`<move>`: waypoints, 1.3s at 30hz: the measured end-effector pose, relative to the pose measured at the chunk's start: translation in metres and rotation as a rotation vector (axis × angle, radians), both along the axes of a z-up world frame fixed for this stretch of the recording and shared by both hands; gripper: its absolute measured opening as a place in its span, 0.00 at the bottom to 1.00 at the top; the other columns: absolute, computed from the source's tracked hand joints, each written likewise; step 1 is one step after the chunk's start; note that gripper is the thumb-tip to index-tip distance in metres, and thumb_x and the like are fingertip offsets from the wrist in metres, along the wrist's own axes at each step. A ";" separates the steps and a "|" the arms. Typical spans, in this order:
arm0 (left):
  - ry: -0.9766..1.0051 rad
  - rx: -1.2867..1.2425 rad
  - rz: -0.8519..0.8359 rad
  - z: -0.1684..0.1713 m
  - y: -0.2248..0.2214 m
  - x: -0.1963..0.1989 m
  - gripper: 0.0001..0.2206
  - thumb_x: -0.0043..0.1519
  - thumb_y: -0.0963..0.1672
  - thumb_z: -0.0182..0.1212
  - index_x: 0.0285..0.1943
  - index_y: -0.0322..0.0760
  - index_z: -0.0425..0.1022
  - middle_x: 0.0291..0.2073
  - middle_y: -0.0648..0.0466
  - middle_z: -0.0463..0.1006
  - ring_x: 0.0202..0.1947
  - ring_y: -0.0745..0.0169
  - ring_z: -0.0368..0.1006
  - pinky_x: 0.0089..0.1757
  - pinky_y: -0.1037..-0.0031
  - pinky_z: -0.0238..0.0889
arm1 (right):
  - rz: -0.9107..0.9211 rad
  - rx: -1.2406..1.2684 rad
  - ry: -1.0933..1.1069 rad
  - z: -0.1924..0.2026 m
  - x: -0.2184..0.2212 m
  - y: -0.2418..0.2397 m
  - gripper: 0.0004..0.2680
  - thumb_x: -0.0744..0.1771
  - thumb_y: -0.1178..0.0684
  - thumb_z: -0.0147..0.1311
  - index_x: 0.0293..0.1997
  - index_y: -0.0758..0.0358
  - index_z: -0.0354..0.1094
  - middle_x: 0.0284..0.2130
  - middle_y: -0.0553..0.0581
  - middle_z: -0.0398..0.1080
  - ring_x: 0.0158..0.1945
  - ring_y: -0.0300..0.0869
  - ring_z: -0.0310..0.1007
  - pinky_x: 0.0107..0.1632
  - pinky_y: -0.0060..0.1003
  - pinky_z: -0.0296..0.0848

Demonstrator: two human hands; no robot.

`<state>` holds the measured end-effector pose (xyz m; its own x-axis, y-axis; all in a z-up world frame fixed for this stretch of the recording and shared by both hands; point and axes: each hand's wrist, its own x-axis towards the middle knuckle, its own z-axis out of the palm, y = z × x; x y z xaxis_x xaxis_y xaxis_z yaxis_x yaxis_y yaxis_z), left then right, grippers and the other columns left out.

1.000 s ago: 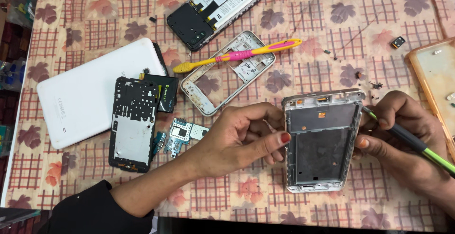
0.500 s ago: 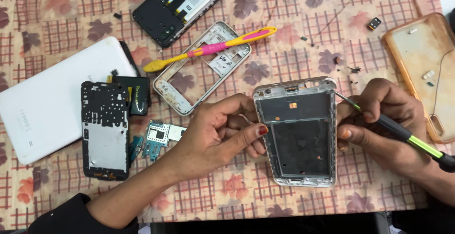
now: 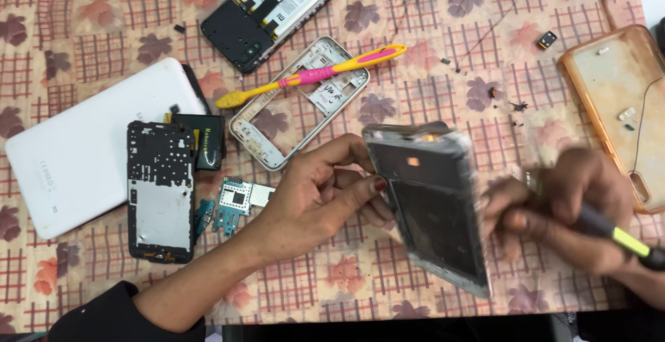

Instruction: The person assembles a smartphone by placing the motherboard into the frame, connecting ribbon cables, and installing the battery. They then attach the back cover and secure it with screws.

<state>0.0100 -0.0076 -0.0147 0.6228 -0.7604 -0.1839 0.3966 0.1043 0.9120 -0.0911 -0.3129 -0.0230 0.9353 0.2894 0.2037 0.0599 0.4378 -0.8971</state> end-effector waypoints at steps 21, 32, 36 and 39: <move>0.141 -0.313 -0.162 -0.010 0.010 0.014 0.30 0.70 0.54 0.58 0.73 0.30 0.61 0.62 0.42 0.76 0.65 0.56 0.75 0.66 0.62 0.74 | -0.423 -1.177 -0.770 0.014 -0.004 0.041 0.20 0.59 0.58 0.73 0.43 0.59 0.57 0.49 0.57 0.76 0.56 0.53 0.75 0.50 0.42 0.78; -0.229 -0.192 -0.239 0.010 0.012 0.003 0.30 0.59 0.30 0.52 0.73 0.36 0.63 0.63 0.49 0.77 0.72 0.54 0.69 0.73 0.62 0.60 | -0.283 -1.147 -0.650 0.003 -0.011 0.008 0.12 0.58 0.62 0.70 0.23 0.54 0.64 0.50 0.59 0.75 0.50 0.46 0.77 0.43 0.31 0.78; -0.213 -0.156 -0.246 0.012 0.011 0.003 0.31 0.58 0.30 0.51 0.73 0.36 0.64 0.62 0.48 0.78 0.73 0.52 0.70 0.71 0.61 0.62 | -0.287 -1.168 -0.629 0.003 -0.011 0.007 0.11 0.57 0.62 0.70 0.18 0.55 0.65 0.49 0.56 0.75 0.50 0.47 0.76 0.46 0.33 0.77; -0.204 -0.166 -0.253 0.011 0.012 0.004 0.32 0.56 0.30 0.50 0.73 0.36 0.63 0.64 0.48 0.78 0.71 0.53 0.72 0.71 0.61 0.69 | -0.288 -1.158 -0.718 0.004 -0.007 0.009 0.12 0.59 0.65 0.66 0.25 0.53 0.63 0.48 0.62 0.75 0.48 0.48 0.77 0.44 0.34 0.78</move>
